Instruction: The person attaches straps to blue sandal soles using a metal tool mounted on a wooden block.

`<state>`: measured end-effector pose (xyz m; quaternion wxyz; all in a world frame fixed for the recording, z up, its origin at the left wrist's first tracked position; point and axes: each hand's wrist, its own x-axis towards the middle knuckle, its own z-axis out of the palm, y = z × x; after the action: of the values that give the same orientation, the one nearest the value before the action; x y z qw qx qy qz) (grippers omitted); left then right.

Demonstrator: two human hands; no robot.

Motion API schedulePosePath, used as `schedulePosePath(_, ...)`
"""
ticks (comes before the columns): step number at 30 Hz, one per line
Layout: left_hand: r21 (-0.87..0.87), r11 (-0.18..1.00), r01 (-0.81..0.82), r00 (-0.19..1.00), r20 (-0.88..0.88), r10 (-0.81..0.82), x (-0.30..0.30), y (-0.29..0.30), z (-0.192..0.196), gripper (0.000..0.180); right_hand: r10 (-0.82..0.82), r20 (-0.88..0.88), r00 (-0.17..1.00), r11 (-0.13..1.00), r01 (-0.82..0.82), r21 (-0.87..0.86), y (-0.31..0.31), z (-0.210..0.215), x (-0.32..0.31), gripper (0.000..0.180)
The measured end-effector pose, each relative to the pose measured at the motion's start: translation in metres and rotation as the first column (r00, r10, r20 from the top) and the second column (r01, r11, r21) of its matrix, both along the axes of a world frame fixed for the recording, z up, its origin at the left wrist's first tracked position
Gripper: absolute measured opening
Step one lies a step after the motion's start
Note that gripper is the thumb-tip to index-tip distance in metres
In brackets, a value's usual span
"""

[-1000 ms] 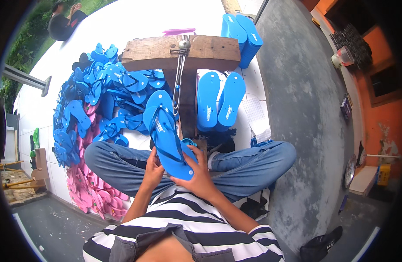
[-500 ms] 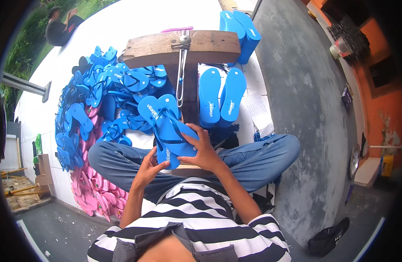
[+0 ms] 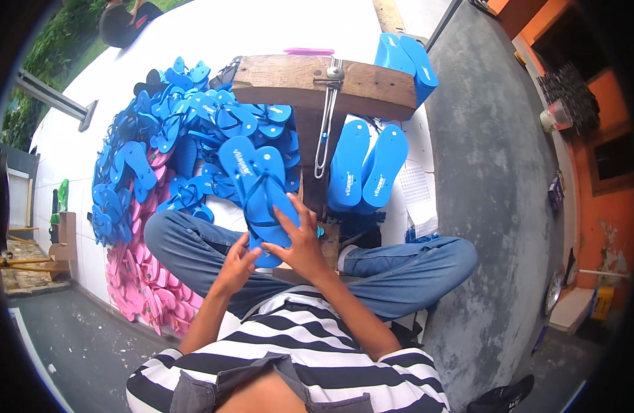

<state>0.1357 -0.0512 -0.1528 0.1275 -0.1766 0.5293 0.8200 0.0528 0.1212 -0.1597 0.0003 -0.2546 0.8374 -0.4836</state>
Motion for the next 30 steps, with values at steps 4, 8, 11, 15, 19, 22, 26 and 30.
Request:
schedulePosePath(4,-0.337,0.912,-0.234,0.972,-0.047,0.232,-0.043,-0.005,0.002,0.051,0.066,-0.095,0.993,0.998,-0.068,-0.016,-0.009,0.018,-0.022,0.080)
schedulePosePath(8,-0.337,0.863,-0.376,0.916,-0.277,0.291,-0.128,-0.036,-0.001,0.048,-0.009,-0.007,1.000,0.997,0.008,-0.082,-0.001,0.020,-0.027,0.068)
schedulePosePath(11,-0.233,0.854,-0.466,0.875,-0.268,0.404,-0.197,-0.062,-0.002,0.059,-0.041,0.124,0.991,0.992,0.055,-0.117,0.015,0.003,-0.029,0.064)
schedulePosePath(15,-0.273,0.864,-0.422,0.905,-0.069,0.420,-0.249,-0.092,-0.051,0.094,-0.097,0.352,0.931,0.946,0.197,-0.258,0.032,-0.015,-0.024,0.044)
schedulePosePath(19,-0.315,0.889,-0.332,0.932,0.035,0.361,-0.243,-0.090,-0.066,0.087,-0.252,0.411,0.876,0.921,0.348,-0.177,0.052,-0.028,-0.021,0.033)
schedulePosePath(22,-0.457,0.803,-0.383,0.908,-0.025,0.419,-0.232,-0.078,-0.063,0.077,-0.557,0.030,0.830,0.826,0.550,0.122,0.057,-0.044,-0.042,0.041)
schedulePosePath(26,-0.568,0.744,-0.351,0.936,-0.240,0.258,-0.210,-0.035,-0.029,0.059,-0.622,-0.190,0.759,0.646,0.635,0.423,0.054,-0.058,-0.086,0.068)
schedulePosePath(30,-0.607,0.729,-0.315,0.896,-0.444,0.017,-0.186,-0.013,-0.010,0.049,-0.624,-0.159,0.765,0.556,0.577,0.598,0.043,-0.071,-0.112,0.081)
